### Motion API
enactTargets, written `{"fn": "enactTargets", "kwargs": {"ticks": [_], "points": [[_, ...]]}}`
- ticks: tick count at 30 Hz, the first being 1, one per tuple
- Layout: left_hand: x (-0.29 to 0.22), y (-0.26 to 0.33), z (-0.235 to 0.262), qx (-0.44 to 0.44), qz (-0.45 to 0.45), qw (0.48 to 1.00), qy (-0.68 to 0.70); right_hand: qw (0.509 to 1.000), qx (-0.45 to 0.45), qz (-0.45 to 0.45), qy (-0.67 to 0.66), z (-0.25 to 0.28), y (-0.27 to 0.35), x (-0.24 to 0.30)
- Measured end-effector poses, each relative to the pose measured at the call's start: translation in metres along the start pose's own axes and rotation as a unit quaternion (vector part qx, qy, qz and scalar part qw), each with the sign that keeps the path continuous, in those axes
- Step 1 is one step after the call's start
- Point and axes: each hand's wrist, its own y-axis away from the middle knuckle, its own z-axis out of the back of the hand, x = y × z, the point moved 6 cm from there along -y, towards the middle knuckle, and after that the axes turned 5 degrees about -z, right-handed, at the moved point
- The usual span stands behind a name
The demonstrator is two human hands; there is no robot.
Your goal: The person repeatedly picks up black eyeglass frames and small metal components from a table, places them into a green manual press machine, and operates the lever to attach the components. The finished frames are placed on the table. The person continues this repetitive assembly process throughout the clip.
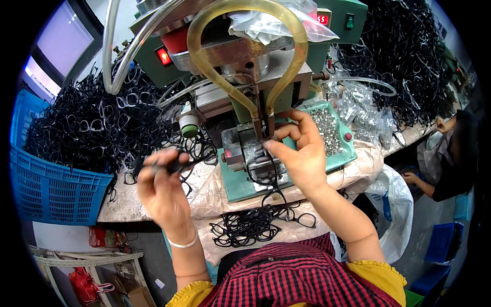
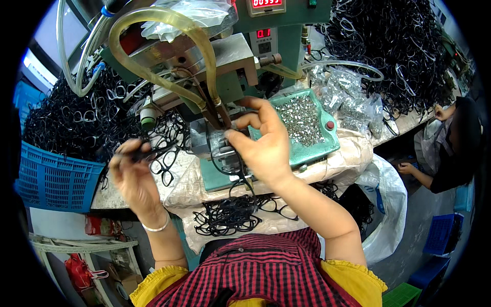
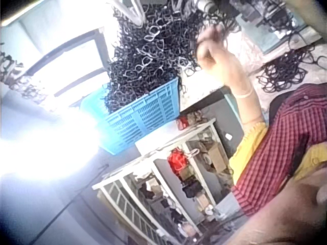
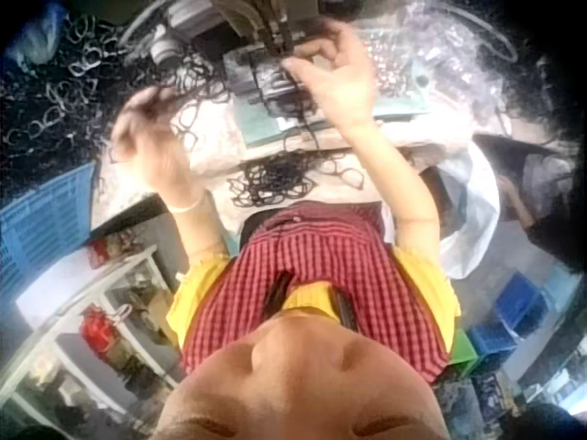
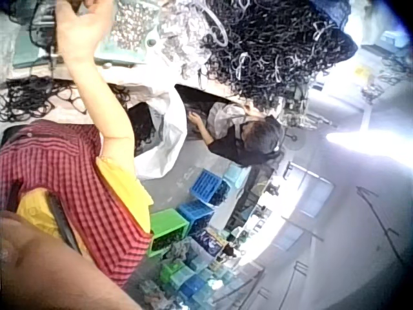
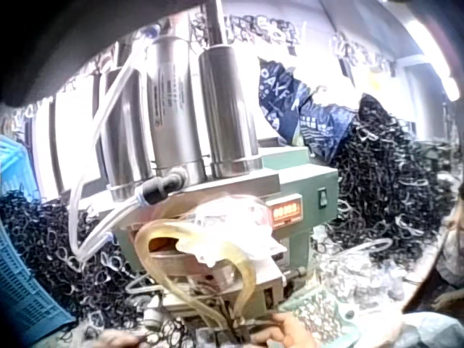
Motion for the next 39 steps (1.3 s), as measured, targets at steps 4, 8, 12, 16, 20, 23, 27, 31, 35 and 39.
{"fn": "enactTargets", "kwargs": {"ticks": [4,8,12,16,20,23,27,31,35,39], "points": [[-0.038,0.012,-0.032,0.177,-0.164,0.97,0.015,1.0,-0.021,0.01,0.018,-0.006,0.012,0.015],[-0.01,0.029,-0.085,0.415,-0.143,0.894,-0.088,0.969,0.032,0.08,0.231,0.021,0.005,0.02],[0.014,0.037,-0.094,0.452,-0.165,0.874,-0.073,0.776,-0.13,0.11,0.607,0.104,-0.014,-0.031],[0.017,0.038,-0.085,0.469,-0.132,0.87,-0.079,0.783,-0.138,0.129,0.592,0.133,-0.011,-0.051],[0.018,0.044,-0.083,0.448,-0.134,0.881,-0.075,0.787,-0.141,0.153,0.581,0.129,-0.007,-0.048],[0.006,0.057,-0.082,0.436,-0.142,0.875,-0.152,0.799,-0.136,0.154,0.565,0.12,-0.009,-0.045],[-0.035,0.046,-0.028,0.299,-0.237,0.812,-0.442,0.809,-0.159,0.177,0.538,0.125,-0.001,-0.033],[-0.05,-0.012,0.069,0.083,-0.027,0.88,-0.467,0.821,-0.17,0.191,0.511,0.123,-0.001,-0.025],[0.064,0.069,0.192,0.369,0.279,0.708,-0.534,0.849,-0.149,0.182,0.472,0.098,-0.018,-0.031],[0.082,0.087,0.191,0.194,0.19,0.815,-0.511,0.848,-0.176,0.163,0.473,0.107,-0.012,-0.038]]}}
